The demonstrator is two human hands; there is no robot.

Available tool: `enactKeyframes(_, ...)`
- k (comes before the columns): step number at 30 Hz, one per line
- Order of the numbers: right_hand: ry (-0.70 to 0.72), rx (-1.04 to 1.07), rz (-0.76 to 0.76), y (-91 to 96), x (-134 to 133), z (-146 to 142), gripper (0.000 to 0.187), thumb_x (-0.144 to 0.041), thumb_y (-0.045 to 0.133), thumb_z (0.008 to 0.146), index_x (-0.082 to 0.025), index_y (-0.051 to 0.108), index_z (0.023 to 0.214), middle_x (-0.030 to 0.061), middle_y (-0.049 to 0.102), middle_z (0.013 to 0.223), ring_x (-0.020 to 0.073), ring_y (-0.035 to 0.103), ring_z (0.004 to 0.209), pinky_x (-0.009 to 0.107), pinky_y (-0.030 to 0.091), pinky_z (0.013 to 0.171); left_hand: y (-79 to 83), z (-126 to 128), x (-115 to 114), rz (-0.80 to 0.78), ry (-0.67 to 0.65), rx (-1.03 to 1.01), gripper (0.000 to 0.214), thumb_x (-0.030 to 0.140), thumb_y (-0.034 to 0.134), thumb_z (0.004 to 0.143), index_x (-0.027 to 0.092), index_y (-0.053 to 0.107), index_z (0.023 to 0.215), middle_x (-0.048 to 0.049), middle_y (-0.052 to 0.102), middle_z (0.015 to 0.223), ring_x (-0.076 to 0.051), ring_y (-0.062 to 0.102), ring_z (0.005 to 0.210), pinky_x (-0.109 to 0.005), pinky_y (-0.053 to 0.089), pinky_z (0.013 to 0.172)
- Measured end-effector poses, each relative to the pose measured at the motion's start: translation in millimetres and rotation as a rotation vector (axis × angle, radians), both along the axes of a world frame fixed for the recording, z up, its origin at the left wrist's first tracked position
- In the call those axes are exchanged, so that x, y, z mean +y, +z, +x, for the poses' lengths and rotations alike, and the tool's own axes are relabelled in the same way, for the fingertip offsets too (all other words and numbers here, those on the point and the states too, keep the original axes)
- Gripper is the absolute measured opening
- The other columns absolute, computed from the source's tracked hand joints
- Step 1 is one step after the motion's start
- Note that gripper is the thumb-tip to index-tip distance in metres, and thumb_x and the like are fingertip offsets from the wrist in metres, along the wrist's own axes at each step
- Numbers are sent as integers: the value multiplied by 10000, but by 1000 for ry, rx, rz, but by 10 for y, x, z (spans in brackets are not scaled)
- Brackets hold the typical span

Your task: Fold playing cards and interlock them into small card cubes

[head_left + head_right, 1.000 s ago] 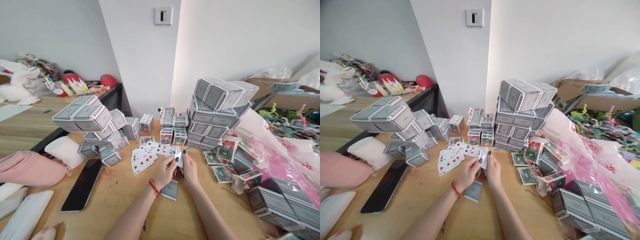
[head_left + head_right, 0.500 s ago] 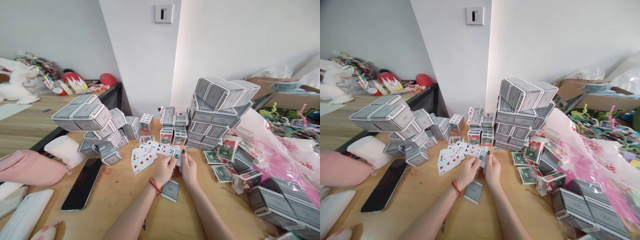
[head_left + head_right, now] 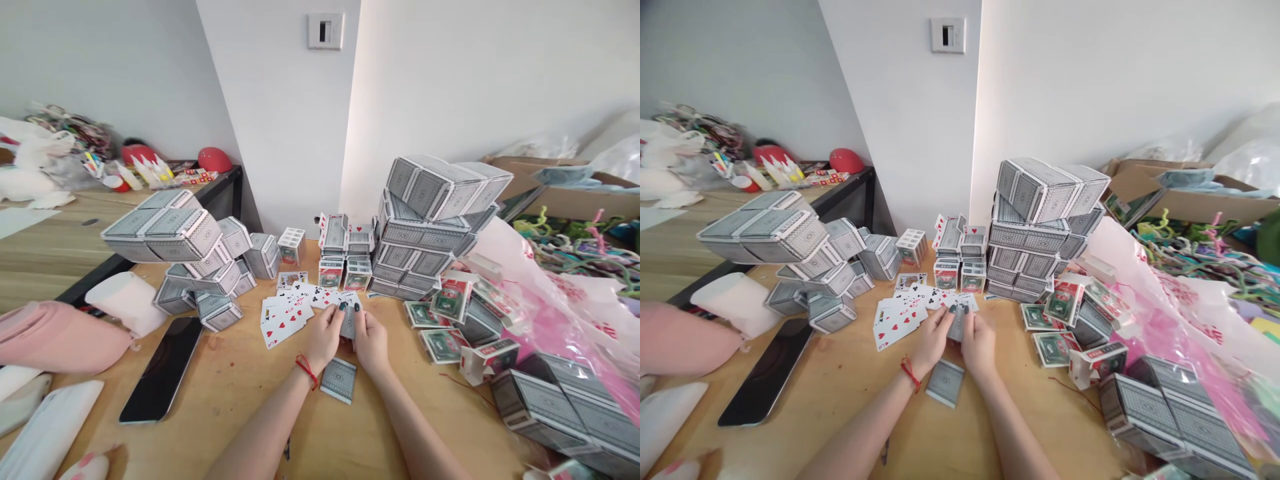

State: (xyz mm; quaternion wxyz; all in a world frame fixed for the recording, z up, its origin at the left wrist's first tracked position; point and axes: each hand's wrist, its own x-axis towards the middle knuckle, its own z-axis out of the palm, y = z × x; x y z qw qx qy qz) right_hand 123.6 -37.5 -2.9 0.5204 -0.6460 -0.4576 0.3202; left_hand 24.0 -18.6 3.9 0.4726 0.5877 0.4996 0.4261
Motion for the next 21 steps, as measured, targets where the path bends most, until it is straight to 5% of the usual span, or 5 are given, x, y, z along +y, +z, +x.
enactKeyframes(4,41,-113,59,-22,-14,-47,485,-576,386,756,-193,371,458,-38,398,388,87,347,392,217,235,418,-55,-18,33,70,97,97,326,392,380,807,175,373,564,30,403,527,-98,387,520,-209,300,502)
enactKeyframes(12,168,291,-114,44,-27,-130,437,-570,354,770,-193,424,561,-47,411,344,104,384,314,208,272,331,-46,-13,21,-65,70,-38,359,440,361,803,173,379,564,24,408,510,-98,395,477,-206,292,448)
enactKeyframes(21,319,322,-36,36,-4,-90,335,-505,500,725,-201,390,638,-92,374,412,67,333,349,181,300,356,-10,-19,71,40,222,-6,314,383,415,785,174,356,558,31,397,544,-98,376,547,-211,311,531)
